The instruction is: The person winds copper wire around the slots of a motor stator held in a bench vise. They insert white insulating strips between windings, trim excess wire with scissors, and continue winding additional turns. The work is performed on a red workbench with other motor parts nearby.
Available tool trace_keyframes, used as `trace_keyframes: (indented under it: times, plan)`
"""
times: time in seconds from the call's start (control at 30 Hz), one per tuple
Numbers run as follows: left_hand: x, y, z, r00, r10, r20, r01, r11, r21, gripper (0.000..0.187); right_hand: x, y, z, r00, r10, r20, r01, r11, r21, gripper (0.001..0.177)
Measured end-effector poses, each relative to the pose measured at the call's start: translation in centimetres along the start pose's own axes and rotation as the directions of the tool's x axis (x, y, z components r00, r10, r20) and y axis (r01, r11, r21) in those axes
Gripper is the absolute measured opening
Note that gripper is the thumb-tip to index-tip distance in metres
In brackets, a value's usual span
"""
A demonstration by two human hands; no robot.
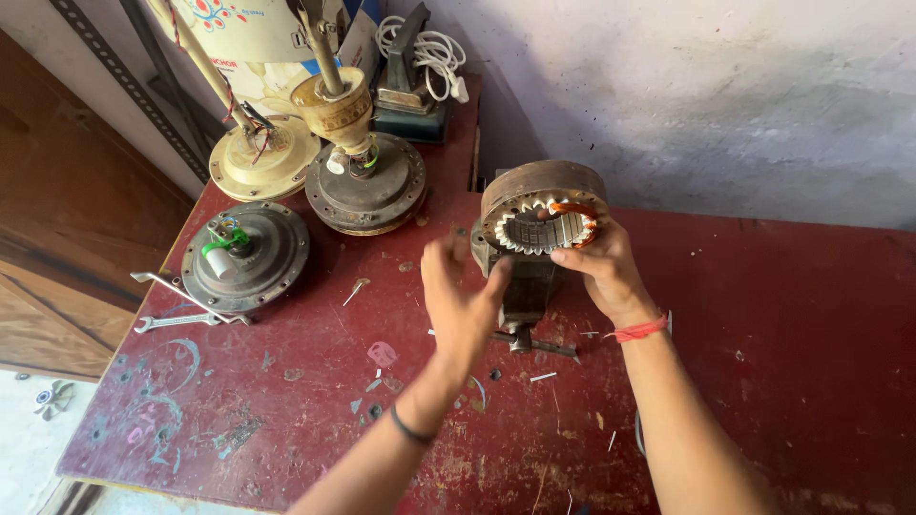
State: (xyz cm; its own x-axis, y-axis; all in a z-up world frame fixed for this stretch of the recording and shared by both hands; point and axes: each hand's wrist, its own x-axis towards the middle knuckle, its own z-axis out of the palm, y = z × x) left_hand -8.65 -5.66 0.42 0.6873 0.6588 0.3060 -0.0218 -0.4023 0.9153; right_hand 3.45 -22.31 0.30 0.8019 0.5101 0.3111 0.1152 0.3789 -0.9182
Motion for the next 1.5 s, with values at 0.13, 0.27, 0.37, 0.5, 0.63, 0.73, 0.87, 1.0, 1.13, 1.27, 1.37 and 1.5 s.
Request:
trace_keyframes:
  times: [0.13, 0.27, 0.37, 0.5, 0.63, 0.73, 0.87, 1.0, 1.13, 1.27, 1.37, 1.5]
  plan:
    - [-5.3, 0.9, -1.2, 0.839, -0.226, 0.496, 0.368, 0.906, -0.209, 0.026, -0.1, 0.3, -0.1, 1.000, 0.000, -0.023, -0.001, 0.999, -0.052, 0.060]
    - [-7.2, 1.2, -0.4, 0.669, -0.234, 0.706, 0.575, 0.764, -0.291, 0.026, 0.0, 0.7, 0.3, 0.999, -0.006, -0.040, 0.003, 0.997, -0.074, 0.055]
    - [-7.7, 0.6, 0.1, 0.664, -0.254, 0.703, 0.573, 0.777, -0.260, 0.028, -0.3, 0.8, 0.6, 0.998, 0.002, -0.063, -0.006, 0.998, -0.062, 0.054]
    - [-7.8, -0.3, 0.4, 0.604, -0.270, 0.750, 0.602, 0.771, -0.207, 0.034, -0.4, 0.6, 0.8, 0.997, 0.009, -0.081, -0.015, 0.997, -0.071, 0.055]
    - [-8.5, -0.2, 0.2, 0.532, -0.301, 0.792, 0.631, 0.764, -0.134, 0.037, -0.2, 0.6, 1.0, 0.996, 0.004, -0.086, -0.008, 0.999, -0.046, 0.060]
    - [-9.2, 0.2, -0.5, 0.695, -0.359, 0.623, 0.463, 0.886, -0.005, 0.027, -0.3, 0.7, 1.2, 0.997, 0.005, -0.082, -0.008, 0.999, -0.036, 0.060]
    - [-9.2, 0.9, -0.4, 0.916, -0.121, 0.381, 0.109, 0.993, 0.054, 0.043, -0.4, 0.7, 1.0, 0.995, -0.006, -0.095, 0.001, 0.999, -0.049, 0.059]
    - [-8.4, 1.1, -0.3, 0.787, -0.245, 0.566, 0.236, 0.968, 0.090, 0.046, -0.4, 0.9, 1.0, 0.995, 0.008, -0.100, -0.013, 0.998, -0.055, 0.056]
    - [-8.9, 0.7, -0.4, 0.580, -0.361, 0.730, 0.427, 0.898, 0.105, 0.039, -0.6, 1.0, 0.9, 0.996, 0.016, -0.088, -0.022, 0.997, -0.072, 0.051]
    - [-9.6, 0.6, 0.2, 0.607, -0.147, 0.781, 0.482, 0.849, -0.214, 0.030, -0.6, 0.8, 1.0, 0.998, 0.020, -0.067, -0.024, 0.998, -0.061, 0.050]
    - [-9.9, 0.5, -0.2, 0.604, -0.153, 0.782, 0.444, 0.879, -0.171, 0.026, -0.7, 0.3, 1.1, 0.999, 0.019, -0.047, -0.022, 0.997, -0.068, 0.051]
    - [-9.7, 0.8, -1.1, 0.611, -0.204, 0.765, 0.423, 0.901, -0.098, 0.024, -0.6, 0.0, 1.6, 0.999, 0.005, -0.050, -0.010, 0.995, -0.100, 0.052]
